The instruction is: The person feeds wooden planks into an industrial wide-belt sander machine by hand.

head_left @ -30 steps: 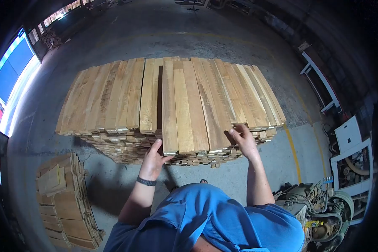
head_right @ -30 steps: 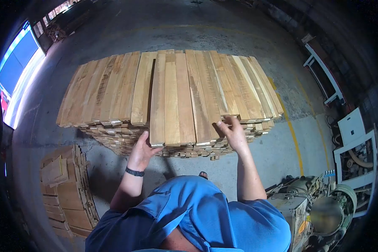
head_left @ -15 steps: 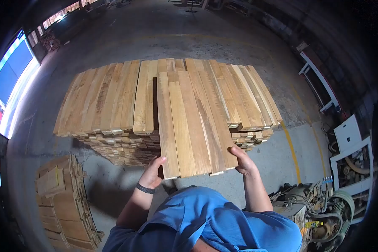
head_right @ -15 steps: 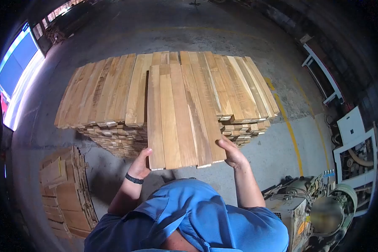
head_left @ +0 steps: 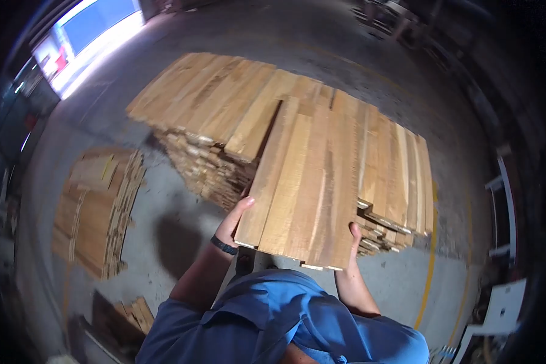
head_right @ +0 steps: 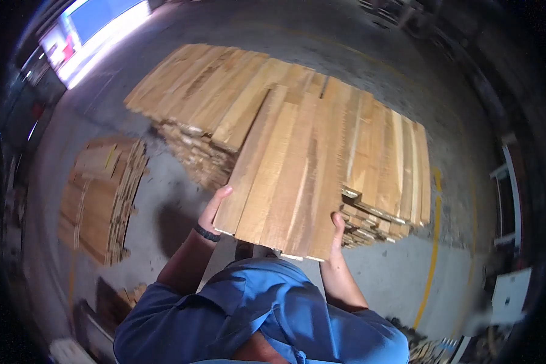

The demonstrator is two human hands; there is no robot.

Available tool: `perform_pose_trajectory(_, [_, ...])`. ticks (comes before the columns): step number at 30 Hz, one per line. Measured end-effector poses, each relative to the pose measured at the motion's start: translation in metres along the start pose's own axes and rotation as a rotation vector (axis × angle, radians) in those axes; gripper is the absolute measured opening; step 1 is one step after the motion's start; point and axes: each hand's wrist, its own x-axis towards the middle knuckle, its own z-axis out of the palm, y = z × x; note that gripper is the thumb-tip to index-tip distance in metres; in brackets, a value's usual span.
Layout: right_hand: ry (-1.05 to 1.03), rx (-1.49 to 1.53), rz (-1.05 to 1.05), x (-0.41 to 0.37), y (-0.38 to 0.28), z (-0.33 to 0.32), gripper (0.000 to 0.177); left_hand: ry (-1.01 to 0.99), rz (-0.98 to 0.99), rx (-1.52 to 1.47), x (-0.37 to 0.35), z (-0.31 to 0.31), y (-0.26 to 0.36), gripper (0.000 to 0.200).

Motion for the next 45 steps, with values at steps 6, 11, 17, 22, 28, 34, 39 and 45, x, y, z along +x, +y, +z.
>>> perform_pose_trajectory(6, [-0.084,-0.058,0.008,-0.021,-0.010,0.001,0.082,-0.027,0.144,0.058,-0.023,0.002,-0.020,0.059])
perform_pose_trajectory(11, [-0.133,-0.120,0.023,-0.038,-0.012,0.045,0.087,-0.069,0.450,0.128,-0.072,0.017,-0.020,0.072])
perform_pose_trajectory(17, [-0.412,-0.230,0.129,-0.049,0.020,0.102,0.098,0.095,0.727,0.193,-0.158,-0.004,-0.022,0.087])
perform_pose_trajectory(22, [-0.595,-0.104,0.418,0.001,0.002,0.056,0.092,0.368,0.873,0.158,-0.145,0.033,-0.091,0.094])
perform_pose_trajectory(28, [-0.774,0.025,0.713,0.022,-0.046,0.050,0.085,0.592,1.064,0.250,-0.154,0.130,-0.150,0.089])
perform_pose_trajectory(34, [-0.990,0.083,1.122,0.049,-0.146,0.066,0.080,0.976,1.294,0.159,-0.124,0.290,-0.237,0.082])
perform_pose_trajectory(39, [-1.250,-0.071,1.255,0.047,-0.087,0.119,0.078,1.116,1.539,0.031,-0.135,0.277,-0.266,0.076])
perform_pose_trajectory(45, [-1.577,-0.253,1.389,-0.024,0.091,0.216,0.071,1.156,1.781,-0.414,-0.210,0.230,-0.259,0.076])
